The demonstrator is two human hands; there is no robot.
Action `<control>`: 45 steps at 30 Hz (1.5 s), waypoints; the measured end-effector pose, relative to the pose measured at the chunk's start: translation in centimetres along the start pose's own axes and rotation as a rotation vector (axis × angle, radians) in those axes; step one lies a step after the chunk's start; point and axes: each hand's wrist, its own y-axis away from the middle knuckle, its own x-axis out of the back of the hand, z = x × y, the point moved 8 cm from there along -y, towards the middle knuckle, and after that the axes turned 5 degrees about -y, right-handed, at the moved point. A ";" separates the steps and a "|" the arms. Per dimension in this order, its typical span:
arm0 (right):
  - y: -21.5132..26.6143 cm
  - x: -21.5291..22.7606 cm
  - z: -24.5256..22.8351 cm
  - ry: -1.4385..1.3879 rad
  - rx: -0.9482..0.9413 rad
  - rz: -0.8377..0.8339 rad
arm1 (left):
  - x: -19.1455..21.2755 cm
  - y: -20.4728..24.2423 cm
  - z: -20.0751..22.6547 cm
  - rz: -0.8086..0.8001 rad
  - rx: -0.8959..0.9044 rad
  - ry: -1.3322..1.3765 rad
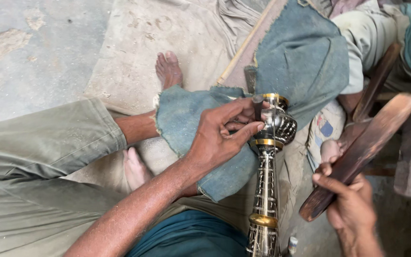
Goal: The person sits on the floor and uses a hammer and chisel to shape and adjust a curved metal object, likely a hookah hose, resting it on a cloth on their lap. The person repeatedly strikes the chisel to refine the metal's shape.
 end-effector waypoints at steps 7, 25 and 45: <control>1.8 -2.3 -11.1 0.609 0.199 0.110 | -2.2 0.9 -0.3 -0.025 -0.103 -0.022; 5.8 -17.2 -17.8 1.763 0.731 -0.298 | -1.0 3.2 -2.7 0.144 -0.355 -0.557; 6.4 -19.0 -17.7 1.929 0.730 -0.322 | -0.8 3.8 -4.3 0.165 -0.342 -0.491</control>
